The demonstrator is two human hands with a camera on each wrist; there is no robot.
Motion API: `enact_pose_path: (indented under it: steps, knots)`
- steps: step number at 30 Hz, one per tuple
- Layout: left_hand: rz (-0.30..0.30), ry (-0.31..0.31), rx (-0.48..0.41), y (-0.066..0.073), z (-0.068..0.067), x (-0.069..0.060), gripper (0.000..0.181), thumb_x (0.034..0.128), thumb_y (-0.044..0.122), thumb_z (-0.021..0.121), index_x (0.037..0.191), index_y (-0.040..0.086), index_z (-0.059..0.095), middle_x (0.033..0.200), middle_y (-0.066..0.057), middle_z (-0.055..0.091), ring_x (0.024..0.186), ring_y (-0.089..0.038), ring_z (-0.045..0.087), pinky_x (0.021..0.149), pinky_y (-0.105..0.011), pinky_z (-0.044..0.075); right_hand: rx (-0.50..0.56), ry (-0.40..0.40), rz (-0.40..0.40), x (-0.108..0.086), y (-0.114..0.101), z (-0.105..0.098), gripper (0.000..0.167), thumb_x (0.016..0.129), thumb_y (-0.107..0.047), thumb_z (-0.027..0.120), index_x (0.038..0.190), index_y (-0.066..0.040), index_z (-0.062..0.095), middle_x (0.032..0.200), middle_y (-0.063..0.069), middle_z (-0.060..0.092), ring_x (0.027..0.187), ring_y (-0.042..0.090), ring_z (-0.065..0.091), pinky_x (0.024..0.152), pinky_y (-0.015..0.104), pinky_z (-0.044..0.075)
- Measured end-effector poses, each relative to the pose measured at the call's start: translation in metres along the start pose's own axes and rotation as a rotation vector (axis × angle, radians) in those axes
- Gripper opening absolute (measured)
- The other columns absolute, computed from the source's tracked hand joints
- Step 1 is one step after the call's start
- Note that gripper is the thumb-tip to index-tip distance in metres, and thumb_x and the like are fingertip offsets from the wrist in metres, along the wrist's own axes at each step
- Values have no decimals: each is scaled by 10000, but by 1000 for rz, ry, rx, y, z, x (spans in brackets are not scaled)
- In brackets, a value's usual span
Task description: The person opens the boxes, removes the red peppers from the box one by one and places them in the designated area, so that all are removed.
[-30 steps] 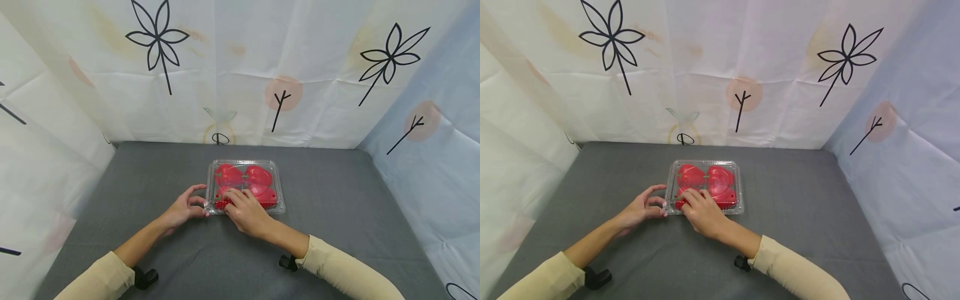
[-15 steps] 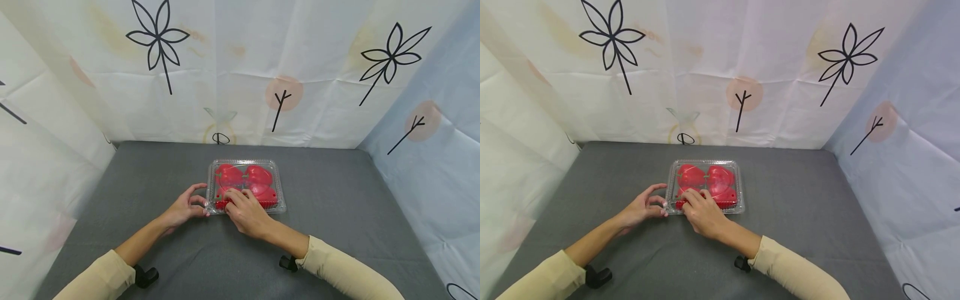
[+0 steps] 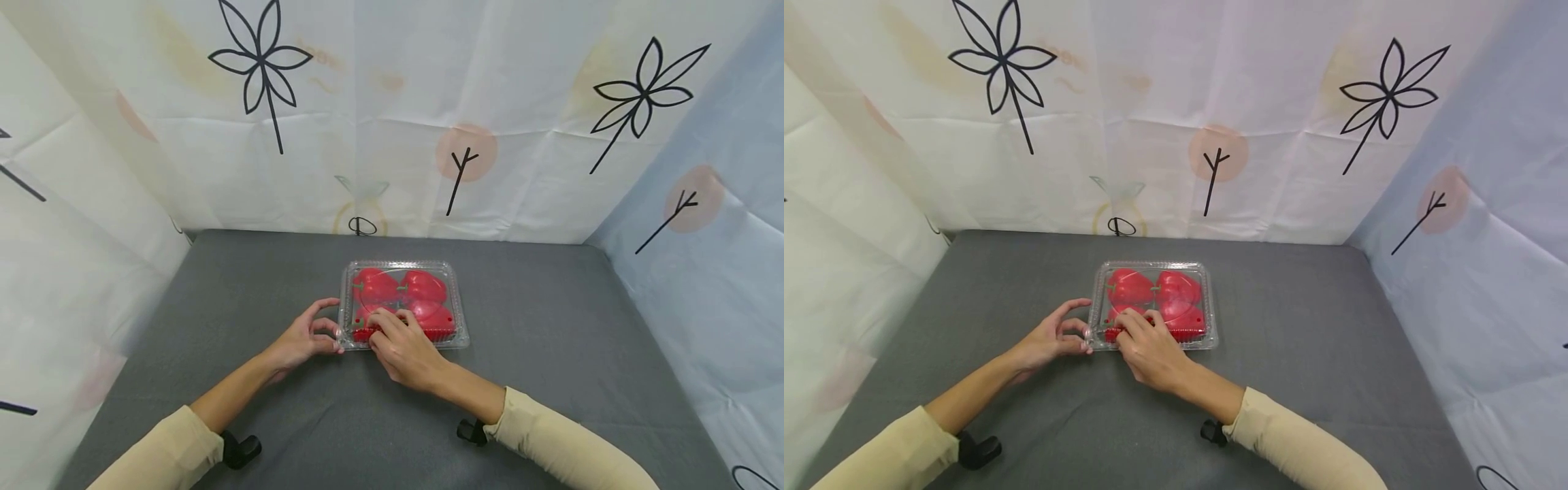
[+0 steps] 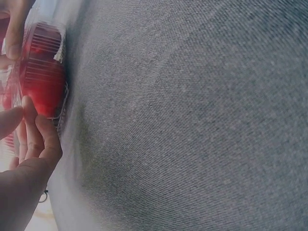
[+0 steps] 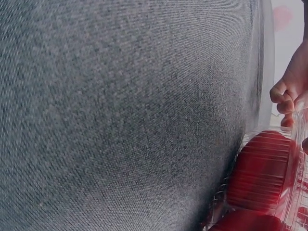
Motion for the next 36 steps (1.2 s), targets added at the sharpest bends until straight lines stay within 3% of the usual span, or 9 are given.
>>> enact_pose_path:
  steps: [12,21,26,31,36]
  knots:
    - [3,20,-7,1,2,2,813,866,-104,676,1515,121,240,992,-93,589,816,-208,686,829,-396,550,36,34,8,-2,1,-2,176,813,-123,784,866,-96,618,1121,76,572,1118,228,540,932,465,457]
    - [54,27,18,3,1,0,810,867,-103,653,1532,111,242,983,-86,591,833,-208,674,829,-389,547,93,72,39,6,7,-16,241,759,-124,844,889,-78,647,1155,103,586,1117,242,547,969,447,462]
    - [29,32,33,3,-1,2,815,845,-71,635,1532,128,243,955,-73,590,826,-208,645,813,-362,538,63,59,17,3,5,-12,251,737,-153,873,893,-92,685,1154,102,614,1153,260,565,968,455,471]
    - [8,29,9,1,-3,3,783,874,-36,657,1526,72,238,931,-81,608,830,-210,655,845,-414,553,36,61,-13,1,2,-9,224,760,-167,859,891,-105,689,1151,90,621,1173,260,572,979,437,464]
    - [3,32,8,0,-4,4,760,892,-21,665,1524,57,249,939,-93,624,838,-203,659,857,-435,553,9,59,-58,-2,1,-9,316,729,-181,881,976,-109,698,1185,92,635,1179,250,584,969,418,476]
Point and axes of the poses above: each hand's wrist, its own x-axis towards the middle knuckle, its own z-axis out of the palm, y = z × x, the point moved 9 cm from there along x, towards the middle knuckle
